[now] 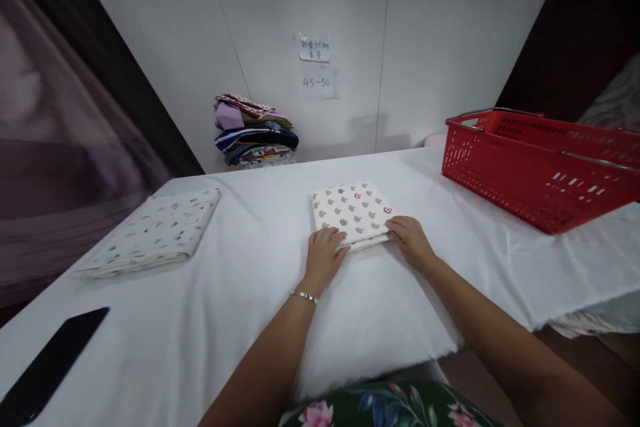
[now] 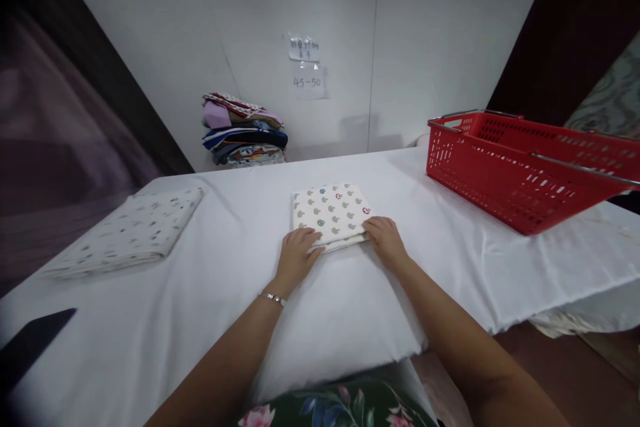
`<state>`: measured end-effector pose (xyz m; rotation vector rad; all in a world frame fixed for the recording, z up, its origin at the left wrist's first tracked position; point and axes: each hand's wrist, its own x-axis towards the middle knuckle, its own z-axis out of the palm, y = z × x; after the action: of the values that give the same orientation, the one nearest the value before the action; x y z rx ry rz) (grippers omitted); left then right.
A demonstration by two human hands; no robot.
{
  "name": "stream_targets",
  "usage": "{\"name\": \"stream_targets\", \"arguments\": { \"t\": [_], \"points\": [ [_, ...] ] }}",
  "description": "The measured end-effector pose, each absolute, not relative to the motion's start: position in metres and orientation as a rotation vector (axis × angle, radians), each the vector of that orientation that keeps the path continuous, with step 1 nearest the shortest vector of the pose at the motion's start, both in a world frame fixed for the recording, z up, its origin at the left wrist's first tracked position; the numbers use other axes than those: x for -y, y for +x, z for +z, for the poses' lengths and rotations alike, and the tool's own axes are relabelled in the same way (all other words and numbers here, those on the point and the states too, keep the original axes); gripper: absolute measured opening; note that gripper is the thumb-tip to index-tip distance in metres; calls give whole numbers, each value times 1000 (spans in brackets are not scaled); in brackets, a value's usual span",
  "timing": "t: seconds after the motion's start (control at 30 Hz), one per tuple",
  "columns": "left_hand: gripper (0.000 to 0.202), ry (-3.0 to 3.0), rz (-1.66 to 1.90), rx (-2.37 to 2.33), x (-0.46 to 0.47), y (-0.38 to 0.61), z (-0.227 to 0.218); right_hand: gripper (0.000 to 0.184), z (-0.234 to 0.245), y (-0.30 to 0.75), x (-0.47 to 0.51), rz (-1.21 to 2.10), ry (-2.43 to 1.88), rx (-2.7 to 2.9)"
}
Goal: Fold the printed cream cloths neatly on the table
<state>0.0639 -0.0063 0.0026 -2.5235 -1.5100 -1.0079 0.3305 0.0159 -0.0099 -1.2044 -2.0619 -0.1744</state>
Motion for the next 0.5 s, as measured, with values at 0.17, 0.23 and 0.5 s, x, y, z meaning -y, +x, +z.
{"name": "stream_targets", "arguments": {
  "t": [0.17, 0.23, 0.5],
  "points": [
    [21, -2505, -1008, 1457, 5, 64, 3, 25, -5, 329, -11, -260, -1191, 2010],
    [22, -2495, -1002, 1446, 5, 63, 2, 24, -7, 330, -9, -256, -1185, 2046],
    [23, -2581, -934, 1421, 12, 65, 3, 31, -11, 335, -2, -213, -1136, 2164]
  ]
}}
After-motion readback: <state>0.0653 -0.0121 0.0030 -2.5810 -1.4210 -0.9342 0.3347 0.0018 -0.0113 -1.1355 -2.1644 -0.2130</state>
